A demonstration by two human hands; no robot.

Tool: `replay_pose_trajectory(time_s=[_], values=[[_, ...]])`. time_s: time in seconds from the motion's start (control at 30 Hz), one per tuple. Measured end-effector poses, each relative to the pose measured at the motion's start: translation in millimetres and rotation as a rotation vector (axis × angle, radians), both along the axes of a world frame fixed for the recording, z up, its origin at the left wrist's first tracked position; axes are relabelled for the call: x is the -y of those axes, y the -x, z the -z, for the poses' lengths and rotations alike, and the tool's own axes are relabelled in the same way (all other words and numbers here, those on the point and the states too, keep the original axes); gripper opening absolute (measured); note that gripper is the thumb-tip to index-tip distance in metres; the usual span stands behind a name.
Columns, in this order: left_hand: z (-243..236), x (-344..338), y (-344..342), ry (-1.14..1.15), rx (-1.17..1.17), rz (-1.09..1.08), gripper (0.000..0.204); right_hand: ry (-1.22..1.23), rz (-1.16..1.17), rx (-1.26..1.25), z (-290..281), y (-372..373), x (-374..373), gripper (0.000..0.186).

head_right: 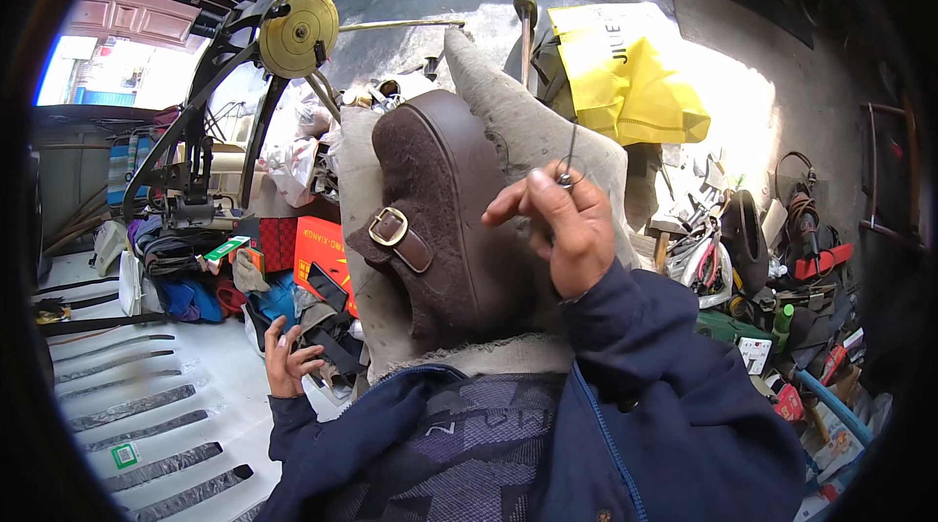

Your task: The person stitches the side seam of a brown boot using a needle and thread. They repeatedly insert the needle, pull the thread through, and tighten the stitches along the seam while holding the boot steady on a padded rest.

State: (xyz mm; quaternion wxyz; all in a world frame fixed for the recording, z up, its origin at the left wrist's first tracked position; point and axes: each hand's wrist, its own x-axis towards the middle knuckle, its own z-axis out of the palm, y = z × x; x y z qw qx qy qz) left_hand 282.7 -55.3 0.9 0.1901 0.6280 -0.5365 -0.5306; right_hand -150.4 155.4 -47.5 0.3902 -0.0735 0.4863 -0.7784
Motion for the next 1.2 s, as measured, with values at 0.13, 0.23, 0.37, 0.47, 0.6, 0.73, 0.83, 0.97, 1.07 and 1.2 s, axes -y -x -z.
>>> replay_pose_trajectory(time_s=[0.13, 0.23, 0.37, 0.47, 0.6, 0.73, 0.83, 0.97, 1.07, 1.2], values=[[-14, -28, 67, 0.385, -0.13, 0.146, 0.05, -0.434, 0.085, -0.42, 23, 80, -29, 0.022], [-17, -65, 130, -0.049, -0.765, 0.137, 0.046, -0.775, 0.134, -1.108, 31, 94, -52, 0.031], [-16, -76, 200, -0.51, -0.705, 0.33, 0.059, -0.504, -0.121, -0.892, 9, 28, -78, 0.049], [-12, -68, 236, -0.458, -0.575, 0.428, 0.055, -0.216, -0.369, -0.736, -9, -21, -71, 0.054], [-1, -69, 267, -0.425, -0.493, 0.41, 0.048, -0.176, -0.392, -0.705, -19, -33, -56, 0.055], [4, -72, 276, -0.329, -0.509, 0.376, 0.043, -0.198, -0.382, -0.692, -17, -28, -49, 0.055], [4, -72, 276, -0.285, -0.51, 0.37, 0.043, -0.187, -0.381, -0.708, -15, -26, -45, 0.056], [5, -72, 275, -0.325, -0.546, 0.311, 0.042, -0.185, -0.37, -0.714, -13, -21, -38, 0.056], [6, -73, 274, -0.315, -0.56, 0.303, 0.042, -0.178, -0.36, -0.777, -12, -19, -35, 0.055], [12, -72, 270, -0.304, -0.523, 0.315, 0.047, -0.179, -0.415, -0.775, -13, -19, -35, 0.055]])
